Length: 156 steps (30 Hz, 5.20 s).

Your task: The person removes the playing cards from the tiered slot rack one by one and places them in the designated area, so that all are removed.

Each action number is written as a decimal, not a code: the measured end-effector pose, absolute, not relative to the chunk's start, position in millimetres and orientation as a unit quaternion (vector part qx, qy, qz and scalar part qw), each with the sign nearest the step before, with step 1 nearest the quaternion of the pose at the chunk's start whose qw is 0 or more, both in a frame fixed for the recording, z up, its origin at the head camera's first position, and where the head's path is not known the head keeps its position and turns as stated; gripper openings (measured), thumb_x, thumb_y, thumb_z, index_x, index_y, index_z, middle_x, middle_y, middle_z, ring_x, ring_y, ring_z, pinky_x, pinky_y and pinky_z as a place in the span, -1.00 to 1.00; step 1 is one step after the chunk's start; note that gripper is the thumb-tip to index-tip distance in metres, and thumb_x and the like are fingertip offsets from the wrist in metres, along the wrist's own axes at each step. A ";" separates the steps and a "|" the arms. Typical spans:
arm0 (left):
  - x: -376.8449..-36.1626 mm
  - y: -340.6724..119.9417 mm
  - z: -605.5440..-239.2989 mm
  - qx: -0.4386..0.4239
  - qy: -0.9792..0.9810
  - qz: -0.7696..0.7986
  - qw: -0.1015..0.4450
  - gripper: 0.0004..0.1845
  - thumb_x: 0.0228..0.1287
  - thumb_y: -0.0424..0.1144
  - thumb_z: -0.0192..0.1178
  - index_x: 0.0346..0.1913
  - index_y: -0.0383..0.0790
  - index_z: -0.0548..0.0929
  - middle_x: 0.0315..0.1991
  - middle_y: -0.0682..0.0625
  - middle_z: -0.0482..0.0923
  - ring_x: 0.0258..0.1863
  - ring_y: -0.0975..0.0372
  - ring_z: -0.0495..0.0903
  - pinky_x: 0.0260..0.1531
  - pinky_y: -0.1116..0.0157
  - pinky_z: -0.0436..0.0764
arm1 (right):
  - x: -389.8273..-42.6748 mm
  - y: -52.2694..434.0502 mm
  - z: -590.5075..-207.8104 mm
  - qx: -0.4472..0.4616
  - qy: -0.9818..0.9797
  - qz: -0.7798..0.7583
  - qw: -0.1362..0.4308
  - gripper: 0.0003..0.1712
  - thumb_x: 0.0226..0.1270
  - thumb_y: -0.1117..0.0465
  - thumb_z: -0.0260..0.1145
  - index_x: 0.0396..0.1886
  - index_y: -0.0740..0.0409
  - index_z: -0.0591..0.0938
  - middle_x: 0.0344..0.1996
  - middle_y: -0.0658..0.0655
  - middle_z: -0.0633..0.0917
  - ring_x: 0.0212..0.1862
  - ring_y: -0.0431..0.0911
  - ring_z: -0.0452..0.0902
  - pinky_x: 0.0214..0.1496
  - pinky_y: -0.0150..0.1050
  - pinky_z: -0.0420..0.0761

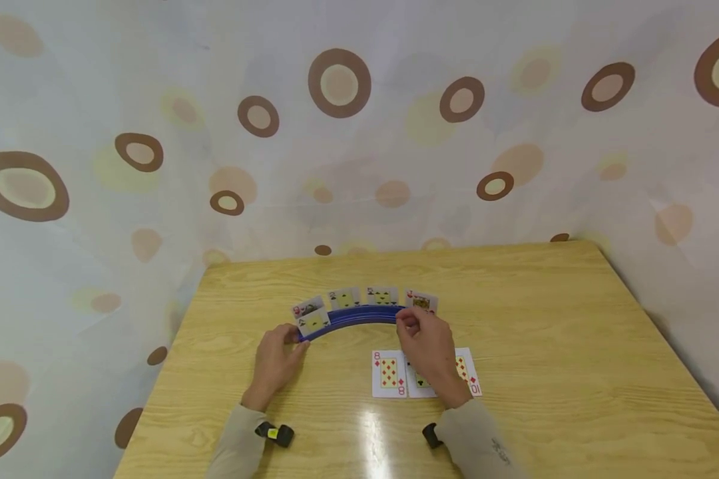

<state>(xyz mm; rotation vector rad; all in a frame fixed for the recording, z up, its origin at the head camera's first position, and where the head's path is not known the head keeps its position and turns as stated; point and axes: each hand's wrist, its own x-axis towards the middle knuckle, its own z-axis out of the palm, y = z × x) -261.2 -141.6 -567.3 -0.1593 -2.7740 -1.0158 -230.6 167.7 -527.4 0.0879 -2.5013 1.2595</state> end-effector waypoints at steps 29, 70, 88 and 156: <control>-259.4 -144.0 -567.0 -0.068 -0.936 -0.330 0.097 -0.76 0.34 -0.29 0.52 -0.03 -0.30 0.74 -0.19 -0.10 0.75 -0.15 0.08 0.61 -0.03 0.03 0.55 | -274.3 93.0 -534.0 0.064 -0.889 0.444 0.093 -0.86 0.49 0.31 0.47 -0.03 0.17 0.84 -0.20 0.11 0.88 -0.35 -0.21 0.71 -0.24 -0.26 0.70; -264.0 -144.0 -568.0 -0.067 -0.941 -0.315 0.105 -0.77 0.29 -0.27 0.55 -0.08 -0.26 0.76 -0.22 -0.07 0.77 -0.20 0.12 0.59 -0.12 0.09 0.54 | -284.7 53.0 -544.5 0.068 -0.893 0.439 0.070 -0.90 0.52 0.20 0.48 -0.06 0.04 0.84 -0.27 -0.02 0.84 -0.36 -0.28 0.59 -0.26 -0.33 0.60; -264.0 -144.3 -569.8 -0.071 -0.938 -0.320 0.113 -0.80 0.27 -0.28 0.55 -0.15 -0.23 0.74 -0.27 -0.05 0.74 -0.23 0.13 0.59 -0.17 0.13 0.51 | -277.3 58.4 -543.1 0.120 -0.879 0.448 0.107 -0.89 0.55 0.27 0.44 -0.04 0.06 0.82 -0.07 0.08 0.83 -0.12 -0.14 0.74 -0.02 -0.18 0.74; -264.0 -144.4 -572.5 -0.080 -0.936 -0.323 0.118 -0.79 0.29 -0.30 0.57 -0.15 -0.27 0.74 -0.31 -0.01 0.73 -0.23 0.10 0.65 -0.15 0.07 0.61 | -190.3 200.6 -553.5 -0.001 -0.881 0.442 0.171 -0.84 0.56 0.33 0.40 0.03 0.18 0.79 -0.25 0.06 0.81 -0.24 -0.34 0.56 -0.32 -0.41 0.57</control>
